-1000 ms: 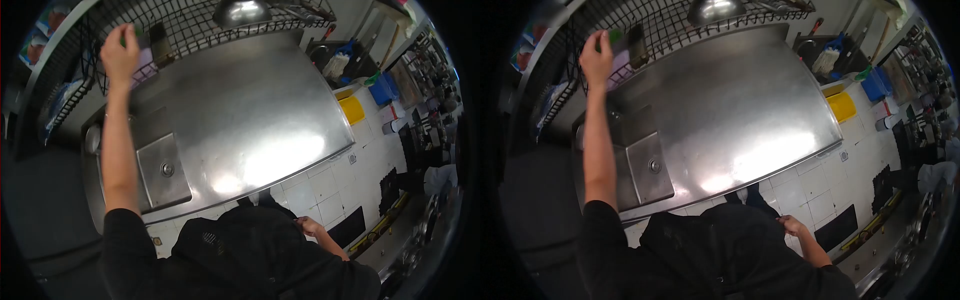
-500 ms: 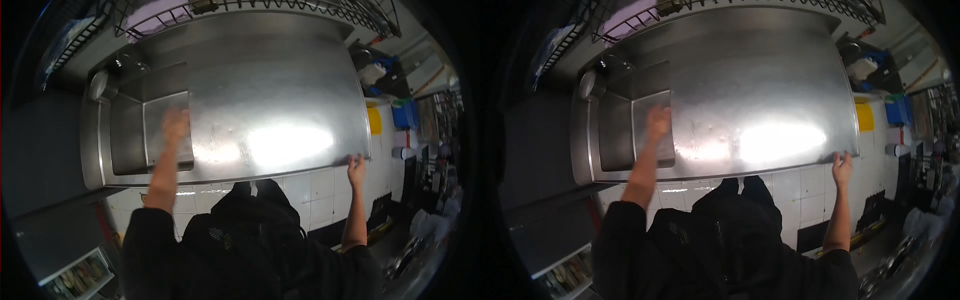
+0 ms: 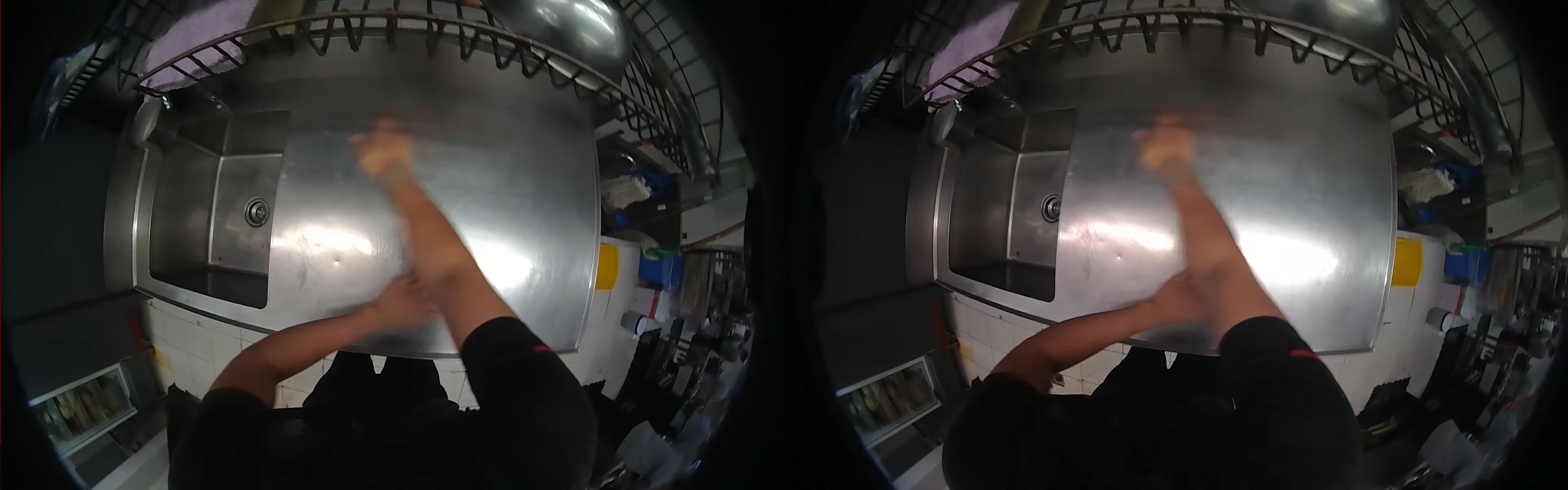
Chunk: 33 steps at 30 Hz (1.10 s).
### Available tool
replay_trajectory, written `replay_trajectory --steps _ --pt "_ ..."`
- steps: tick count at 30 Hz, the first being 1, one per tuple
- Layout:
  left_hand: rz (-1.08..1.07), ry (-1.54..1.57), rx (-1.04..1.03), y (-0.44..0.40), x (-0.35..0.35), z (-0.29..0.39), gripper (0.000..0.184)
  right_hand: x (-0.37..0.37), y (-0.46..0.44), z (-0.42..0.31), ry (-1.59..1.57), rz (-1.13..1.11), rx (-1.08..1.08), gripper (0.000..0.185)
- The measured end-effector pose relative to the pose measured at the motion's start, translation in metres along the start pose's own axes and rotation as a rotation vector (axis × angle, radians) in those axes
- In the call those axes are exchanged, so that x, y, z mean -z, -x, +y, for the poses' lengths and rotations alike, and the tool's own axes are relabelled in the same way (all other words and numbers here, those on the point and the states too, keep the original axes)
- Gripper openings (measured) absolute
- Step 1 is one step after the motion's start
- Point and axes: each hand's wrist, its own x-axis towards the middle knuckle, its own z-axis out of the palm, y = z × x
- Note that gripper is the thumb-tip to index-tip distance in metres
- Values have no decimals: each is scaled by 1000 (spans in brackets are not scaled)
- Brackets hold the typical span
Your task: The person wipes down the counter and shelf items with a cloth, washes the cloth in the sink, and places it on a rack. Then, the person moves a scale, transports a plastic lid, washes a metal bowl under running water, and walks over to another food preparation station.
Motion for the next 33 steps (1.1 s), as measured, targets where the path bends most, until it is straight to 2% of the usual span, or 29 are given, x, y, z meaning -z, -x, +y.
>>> replay_trajectory --steps 1,3,4,5,6,7,8,9,10,11,12,13,15,16,17,18,19,20,21,22,23,24,25,26,27,28,30,31,33 --pt "-6 302 162 -11 -26 -10 57 -117 -10 -30 -929 11 64 58" --pt "82 235 146 -23 -24 -70 64 -36 23 -108 -446 -261 510 66" --pt "147 178 126 -31 -6 -97 71 -17 21 -118 -459 -272 547 66" --pt "264 -669 96 -32 44 -118 69 -1 21 -112 -432 -179 630 67" --pt "470 -165 391 -9 69 -169 65 8 20 -98 -405 -81 710 67" --pt "325 -425 756 3 137 -165 60 7 13 -73 -372 223 681 55" --pt "664 -903 727 30 172 -184 61 19 3 -34 -491 155 615 46" --pt "615 -568 1077 66 206 -207 61 15 -3 11 -239 66 462 41" --pt "194 -381 1369 97 248 -202 51 39 -11 46 54 -98 246 42" --pt "226 -383 1382 118 265 -199 51 3 -21 105 183 456 141 44" --pt "160 -639 1381 136 275 -196 45 49 -27 114 96 42 -146 47" --pt "84 -890 1372 150 282 -198 40 65 -38 129 105 -62 -353 58" --pt "460 -350 1048 158 312 -265 34 9 -60 169 168 239 -461 64" --pt "645 -403 893 146 330 -273 32 -2 -71 148 163 243 -455 64" --pt "820 -452 724 121 348 -274 30 -17 -84 121 280 155 -361 65" --pt "1070 -300 608 94 372 -269 28 -30 -96 87 397 69 -274 67" --pt "1302 -131 479 72 394 -270 26 -42 -99 37 425 75 -169 65" --pt "1283 -122 468 59 409 -291 26 -54 -99 -16 456 72 -69 63" --pt "1254 62 474 48 422 -316 29 -75 -106 -50 319 -137 158 59" --pt "1213 252 490 45 425 -336 33 -54 -96 -119 80 -295 217 56" --pt "1106 253 498 54 420 -340 33 -96 -78 -150 61 81 457 55" --pt "1002 253 499 68 412 -338 33 -52 -70 -212 -84 -637 316 56" --pt "908 348 553 89 398 -352 34 -59 -48 -242 -401 -820 269 59" --pt "864 375 621 108 371 -369 34 -147 -22 -248 -391 -834 410 56" --pt "577 481 651 138 335 -411 30 -122 -10 -278 -414 -1191 487 44" --pt "242 -225 683 164 315 -405 20 -131 18 -288 -510 -1107 474 39" --pt "272 52 733 188 305 -399 10 -165 37 -290 -588 -1016 459 34" --pt "260 59 725 181 314 -394 10 -179 43 -282 -603 -946 300 31" --pt "477 537 862 146 339 -363 9 -185 54 -271 -590 -794 -38 26"
